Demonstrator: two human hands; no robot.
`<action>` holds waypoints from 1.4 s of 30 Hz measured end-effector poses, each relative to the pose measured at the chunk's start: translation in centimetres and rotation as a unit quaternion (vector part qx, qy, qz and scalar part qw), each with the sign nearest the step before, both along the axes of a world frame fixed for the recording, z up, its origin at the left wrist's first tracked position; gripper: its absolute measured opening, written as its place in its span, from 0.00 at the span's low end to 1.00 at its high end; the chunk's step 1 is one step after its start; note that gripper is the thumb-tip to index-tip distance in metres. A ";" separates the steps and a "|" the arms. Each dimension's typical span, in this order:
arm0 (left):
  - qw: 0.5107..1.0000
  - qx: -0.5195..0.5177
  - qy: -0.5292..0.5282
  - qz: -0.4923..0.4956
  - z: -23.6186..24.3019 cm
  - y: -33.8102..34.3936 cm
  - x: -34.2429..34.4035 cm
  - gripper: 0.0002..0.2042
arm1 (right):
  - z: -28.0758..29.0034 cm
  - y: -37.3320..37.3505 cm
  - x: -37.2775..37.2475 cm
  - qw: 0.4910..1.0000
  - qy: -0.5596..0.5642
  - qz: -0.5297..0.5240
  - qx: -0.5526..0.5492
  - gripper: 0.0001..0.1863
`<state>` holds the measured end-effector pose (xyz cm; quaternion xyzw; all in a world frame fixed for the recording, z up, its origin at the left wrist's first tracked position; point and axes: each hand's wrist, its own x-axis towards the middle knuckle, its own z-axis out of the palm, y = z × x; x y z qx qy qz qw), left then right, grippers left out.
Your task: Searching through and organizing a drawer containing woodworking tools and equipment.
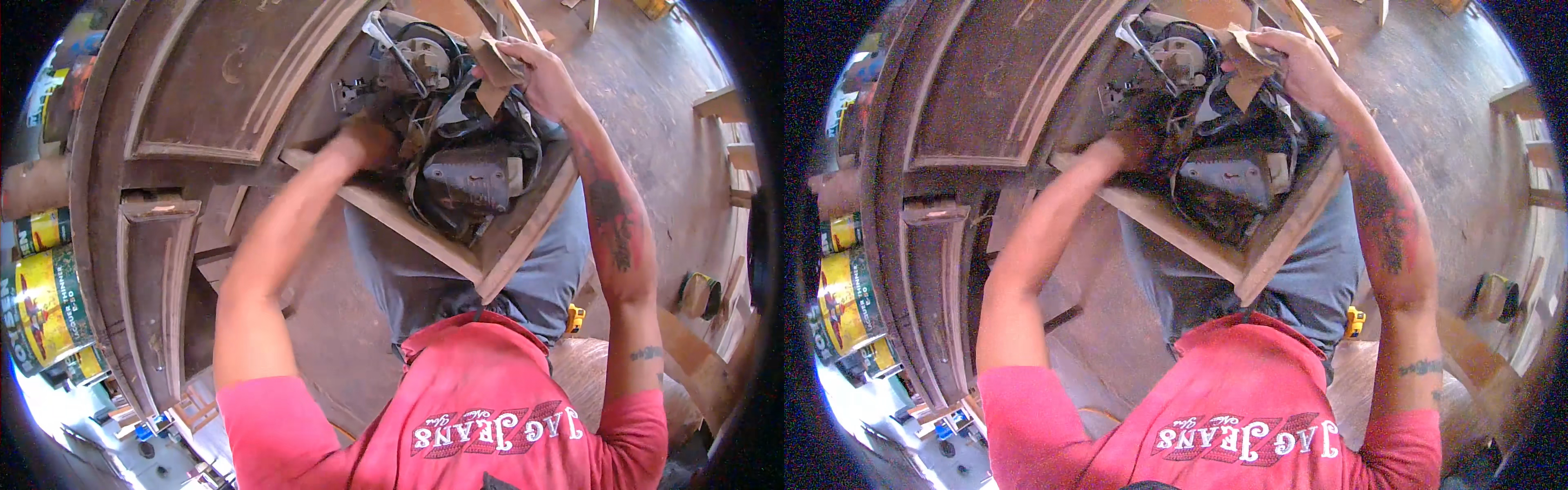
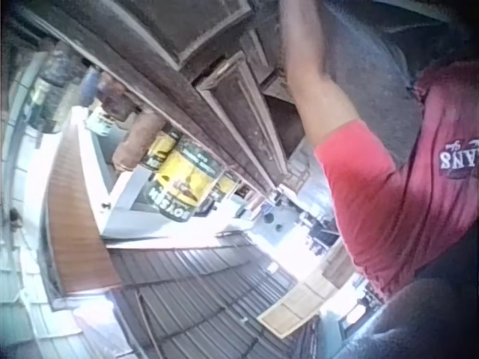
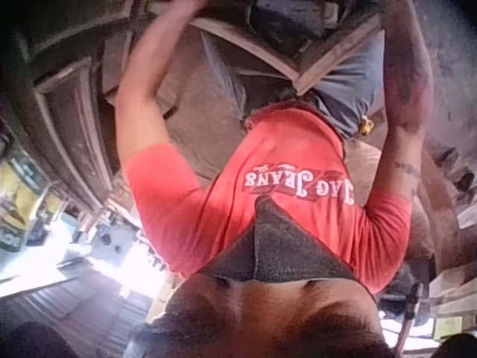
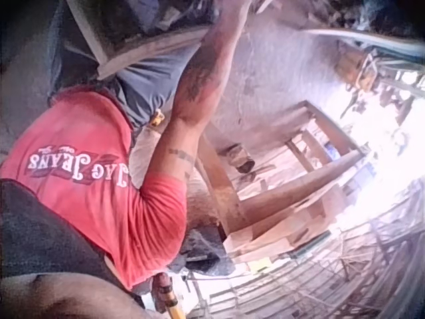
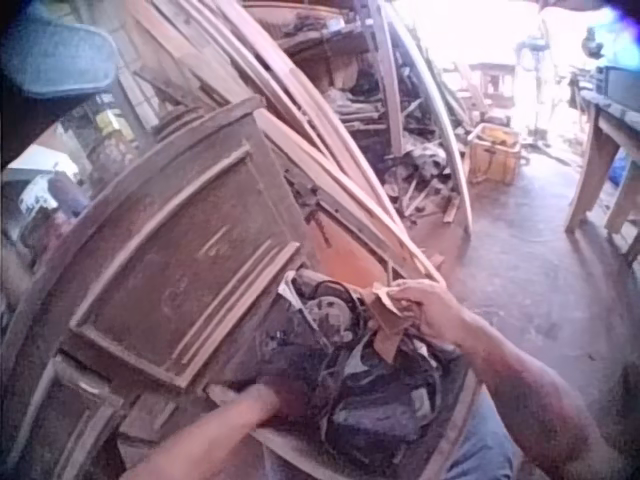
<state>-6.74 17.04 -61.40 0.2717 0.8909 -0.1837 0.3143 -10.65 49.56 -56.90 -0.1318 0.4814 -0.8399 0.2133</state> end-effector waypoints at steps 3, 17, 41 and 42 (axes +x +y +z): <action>0.996 0.067 0.032 0.049 7.6 0.4 -0.1 0.16 | -0.5 0.8 -0.8 0.977 0.140 -0.040 0.156 0.19; 0.628 0.615 0.180 0.443 19.6 1.7 0.4 0.22 | 0.3 0.3 -0.1 0.998 0.026 -0.003 0.065 0.20; 0.914 0.352 0.035 0.199 7.4 7.2 10.6 0.54 | 8.3 -11.2 3.5 0.555 0.633 -0.012 0.540 0.11; 0.914 0.351 0.036 0.199 7.2 7.0 10.7 0.54 | 8.8 -13.5 4.2 0.589 0.575 0.033 0.567 0.12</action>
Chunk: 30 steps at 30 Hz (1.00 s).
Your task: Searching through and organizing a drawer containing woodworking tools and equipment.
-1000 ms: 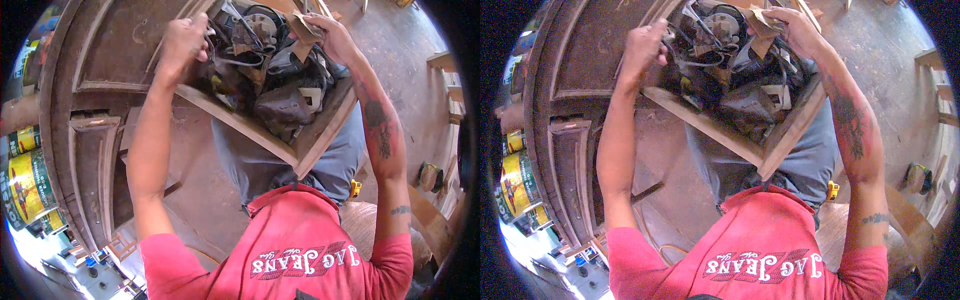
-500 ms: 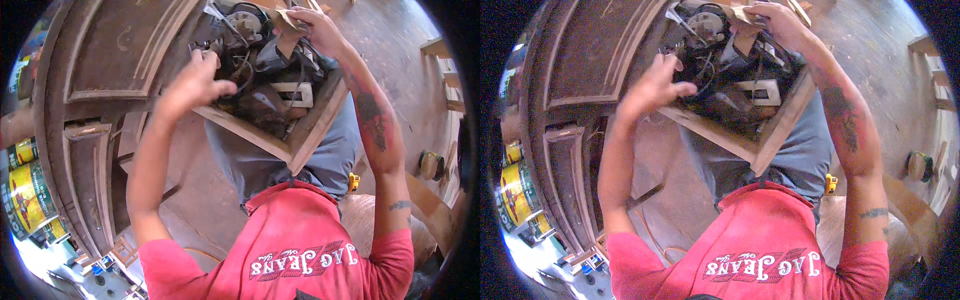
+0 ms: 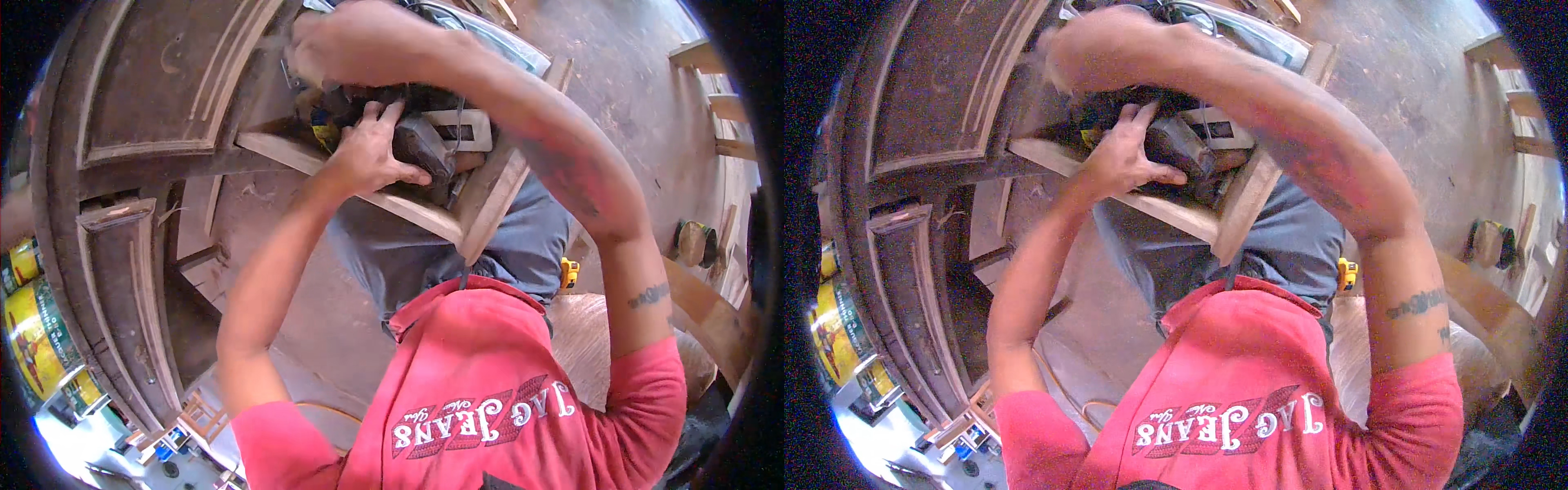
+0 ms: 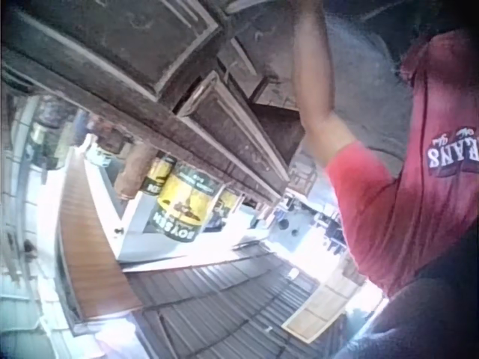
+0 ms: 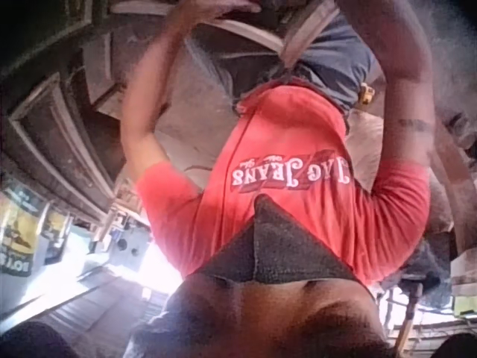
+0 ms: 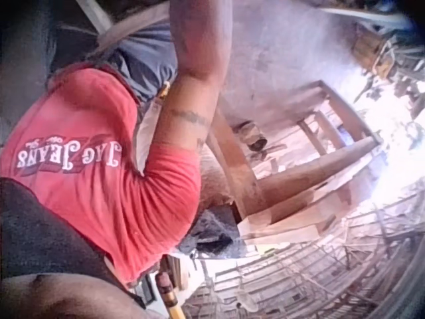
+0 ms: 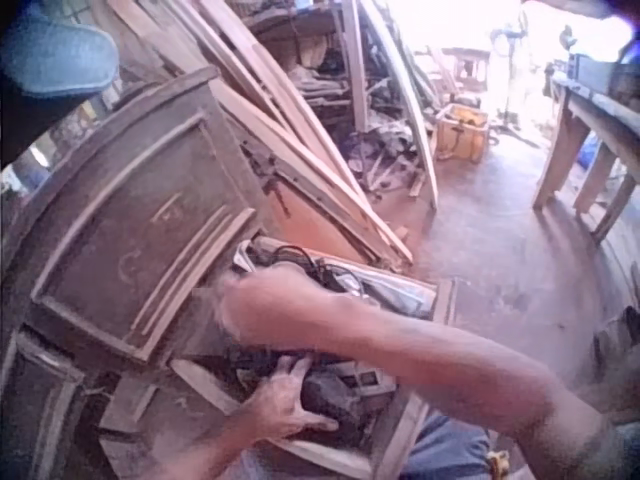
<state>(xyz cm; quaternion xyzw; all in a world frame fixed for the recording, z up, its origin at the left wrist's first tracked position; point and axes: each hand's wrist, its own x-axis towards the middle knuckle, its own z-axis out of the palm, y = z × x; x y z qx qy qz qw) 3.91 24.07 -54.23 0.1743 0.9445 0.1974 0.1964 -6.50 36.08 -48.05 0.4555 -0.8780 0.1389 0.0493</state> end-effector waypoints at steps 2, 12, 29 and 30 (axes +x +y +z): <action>0.998 0.045 0.040 -0.024 -0.6 0.8 -0.4 0.48 | -0.9 -1.8 0.2 0.999 -0.045 -0.007 0.012 0.13; 0.940 0.045 0.321 0.110 5.0 -6.0 -3.0 0.31 | 5.6 6.0 3.9 0.983 -0.127 -0.025 -0.134 0.08; 0.918 0.101 0.360 0.130 1.6 -6.7 -4.1 0.41 | -13.2 1.7 10.6 0.938 -0.031 0.161 0.305 0.28; 0.919 0.103 0.357 0.131 1.6 -6.5 -4.2 0.41 | -13.0 1.8 10.4 0.939 -0.033 0.157 0.306 0.28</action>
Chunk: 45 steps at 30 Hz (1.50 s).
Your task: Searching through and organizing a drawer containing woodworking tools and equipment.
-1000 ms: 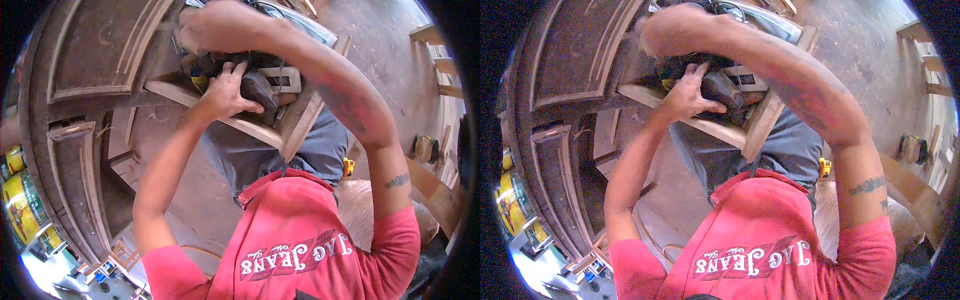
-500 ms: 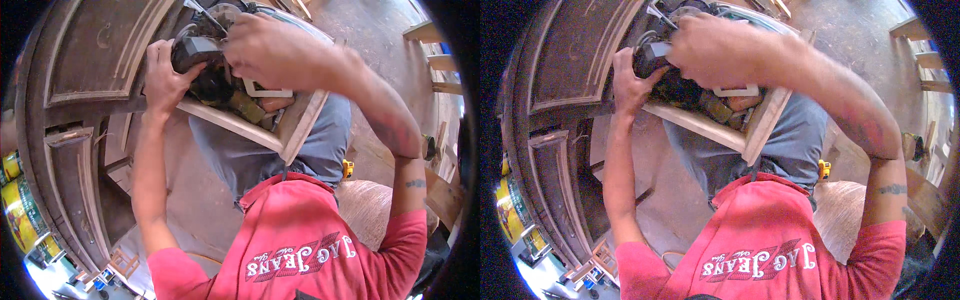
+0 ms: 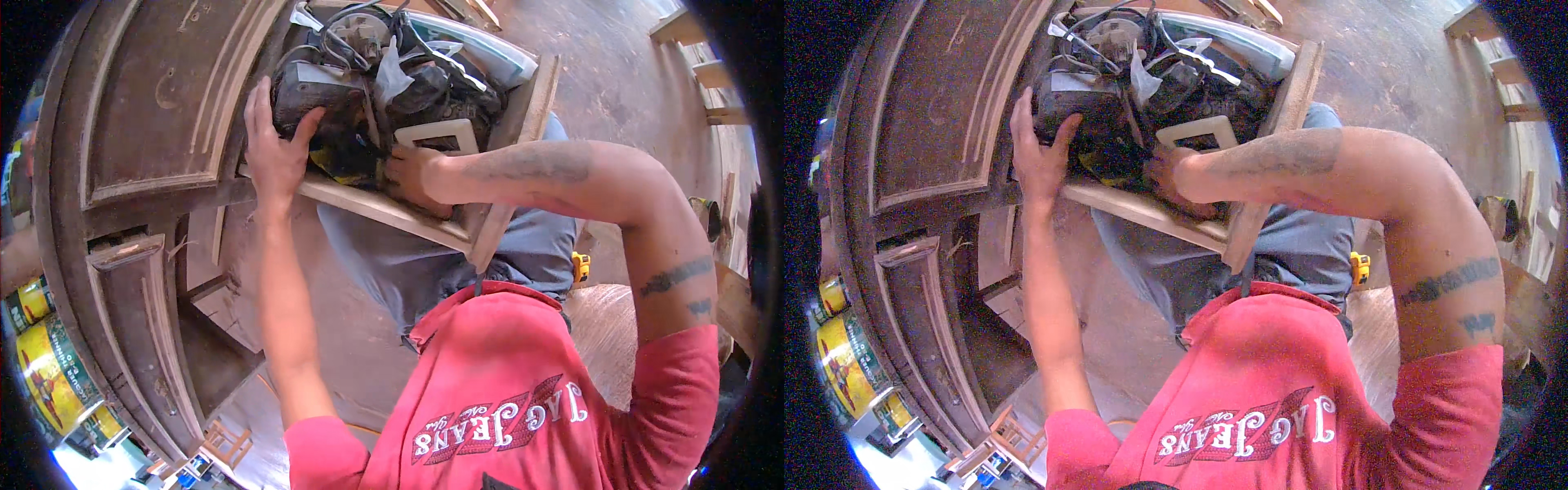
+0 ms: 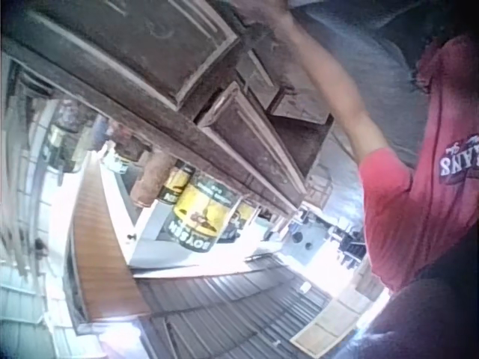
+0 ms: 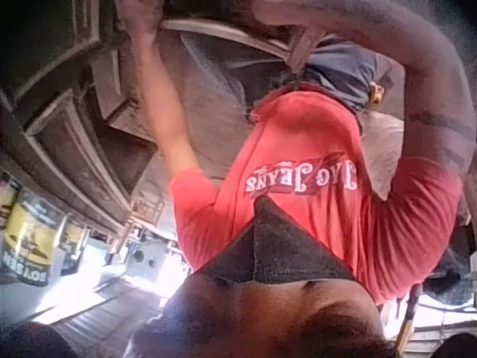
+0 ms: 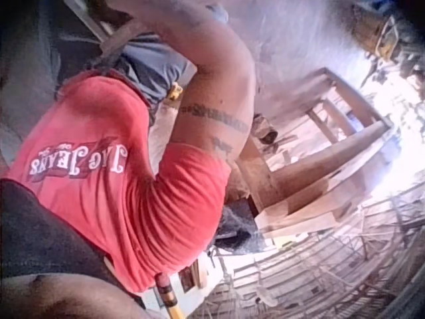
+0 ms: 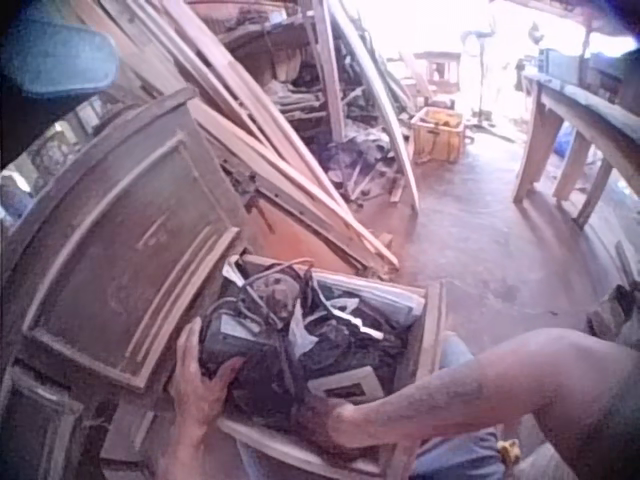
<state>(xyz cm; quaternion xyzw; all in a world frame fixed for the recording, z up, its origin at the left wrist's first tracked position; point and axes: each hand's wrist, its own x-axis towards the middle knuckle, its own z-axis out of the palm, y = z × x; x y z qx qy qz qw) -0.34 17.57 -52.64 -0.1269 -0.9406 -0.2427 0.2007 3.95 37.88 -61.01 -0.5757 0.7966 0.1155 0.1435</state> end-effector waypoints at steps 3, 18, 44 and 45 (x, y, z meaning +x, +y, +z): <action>1.000 -0.005 0.013 -0.002 -0.4 -1.5 0.3 0.42 | 2.4 0.1 -0.6 0.995 -0.025 0.039 0.093 0.25; 0.999 -0.008 -0.023 0.048 -0.9 -1.2 0.2 0.37 | 9.7 6.6 -4.0 0.988 0.148 0.045 -0.011 0.08; 0.993 0.039 -0.076 0.080 -1.5 -2.5 0.2 0.46 | 7.3 8.7 -4.9 0.991 0.093 0.094 0.009 0.07; 0.993 0.038 -0.075 0.082 -1.5 -2.7 0.3 0.46 | 7.5 8.0 -4.9 0.995 0.065 0.068 0.020 0.08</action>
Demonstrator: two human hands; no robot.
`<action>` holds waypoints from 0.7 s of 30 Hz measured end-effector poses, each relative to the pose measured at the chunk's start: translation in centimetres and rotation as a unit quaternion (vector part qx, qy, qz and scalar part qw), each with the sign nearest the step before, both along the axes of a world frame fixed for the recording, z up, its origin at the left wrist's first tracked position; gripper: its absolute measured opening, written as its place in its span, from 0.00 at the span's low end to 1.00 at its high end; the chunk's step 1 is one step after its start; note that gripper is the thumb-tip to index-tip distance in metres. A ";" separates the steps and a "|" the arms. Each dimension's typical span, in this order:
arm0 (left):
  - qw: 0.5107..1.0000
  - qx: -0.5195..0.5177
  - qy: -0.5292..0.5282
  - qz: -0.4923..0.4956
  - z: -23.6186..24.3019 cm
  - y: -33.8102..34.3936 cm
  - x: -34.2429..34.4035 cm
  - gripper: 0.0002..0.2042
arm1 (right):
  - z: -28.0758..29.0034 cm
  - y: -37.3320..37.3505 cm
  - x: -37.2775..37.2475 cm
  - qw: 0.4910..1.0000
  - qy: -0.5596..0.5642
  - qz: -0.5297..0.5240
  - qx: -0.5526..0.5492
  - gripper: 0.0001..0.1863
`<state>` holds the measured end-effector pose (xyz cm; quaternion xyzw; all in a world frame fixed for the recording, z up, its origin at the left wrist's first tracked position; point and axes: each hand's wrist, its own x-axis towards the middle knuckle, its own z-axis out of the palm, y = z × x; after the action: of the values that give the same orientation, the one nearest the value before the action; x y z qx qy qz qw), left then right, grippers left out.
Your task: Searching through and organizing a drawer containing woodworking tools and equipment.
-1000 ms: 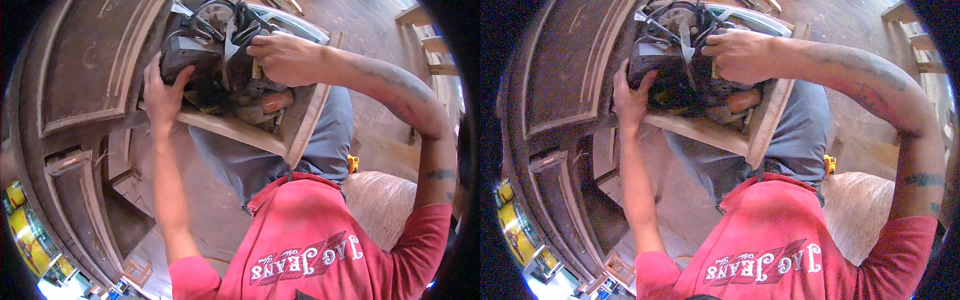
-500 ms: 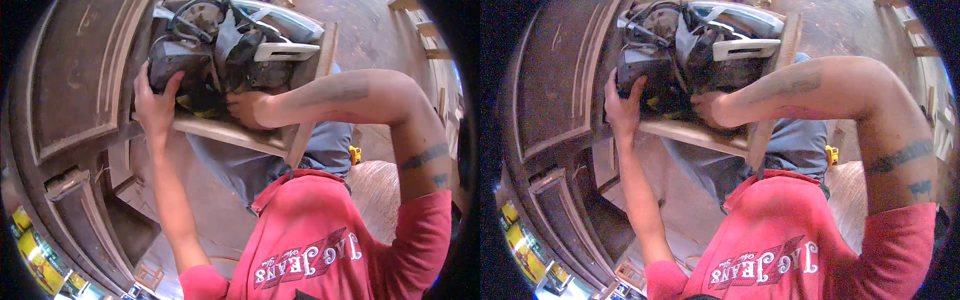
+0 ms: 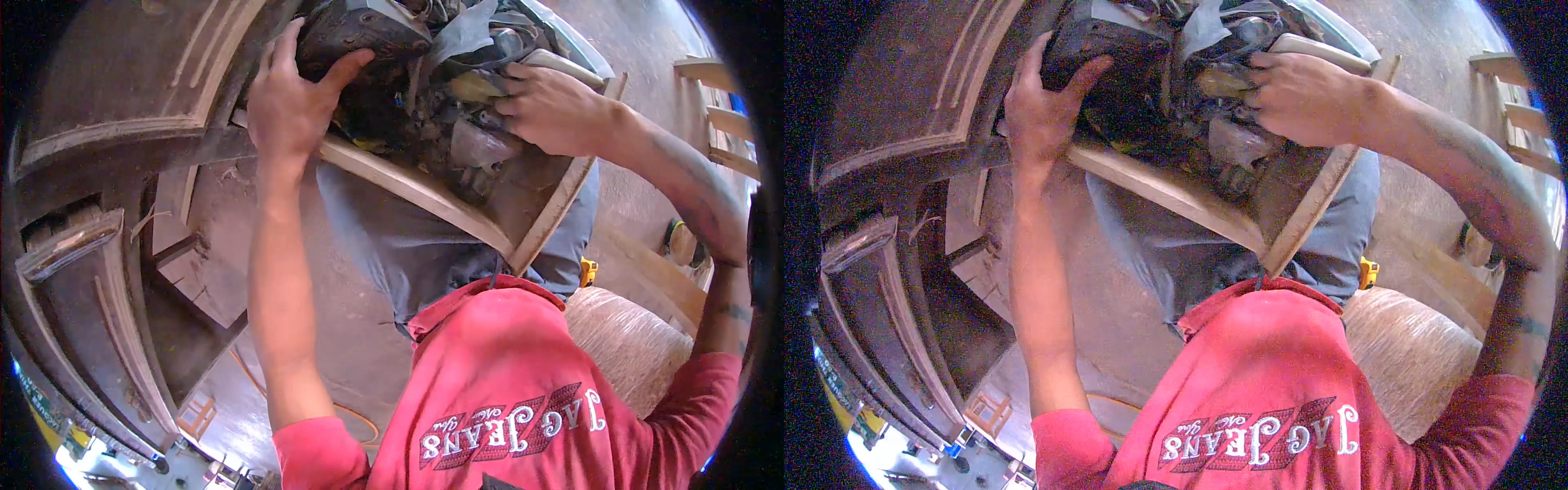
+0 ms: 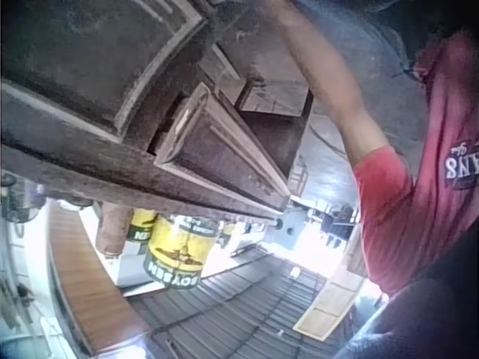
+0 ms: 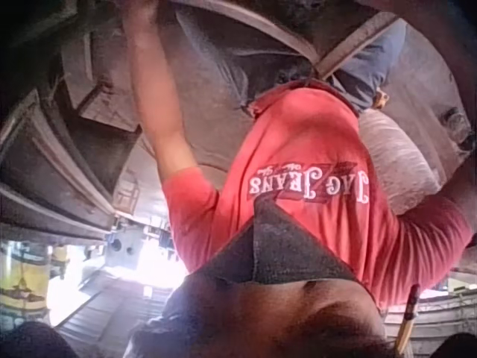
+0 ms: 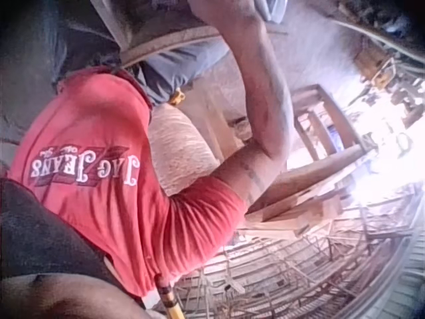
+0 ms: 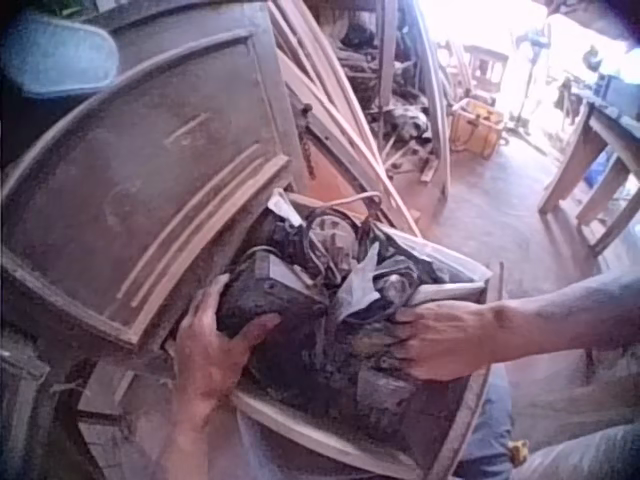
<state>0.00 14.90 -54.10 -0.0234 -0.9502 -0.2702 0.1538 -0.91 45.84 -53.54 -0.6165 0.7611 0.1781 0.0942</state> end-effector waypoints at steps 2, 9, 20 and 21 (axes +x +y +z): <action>1.000 -0.018 -0.001 0.010 0.4 0.6 -0.2 0.45 | -0.1 -1.4 0.1 0.997 -0.042 -0.036 -0.047 0.10; 0.999 -0.022 -0.024 0.012 0.8 1.5 -0.3 0.43 | -8.2 -7.5 1.0 0.997 -0.033 0.047 -0.053 0.21; 0.991 -0.090 0.043 0.093 1.1 2.5 0.9 0.38 | 0.9 -1.5 -1.1 0.971 -0.077 -0.019 -0.227 0.21; 0.990 -0.094 0.044 0.095 1.1 2.6 1.4 0.38 | 1.1 -0.9 -1.2 0.970 -0.077 -0.016 -0.230 0.21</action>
<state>1.39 17.54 -53.05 0.0414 -0.9616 -0.1624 0.2173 -2.08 44.95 -52.40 -0.6212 0.7819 -0.0515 0.0109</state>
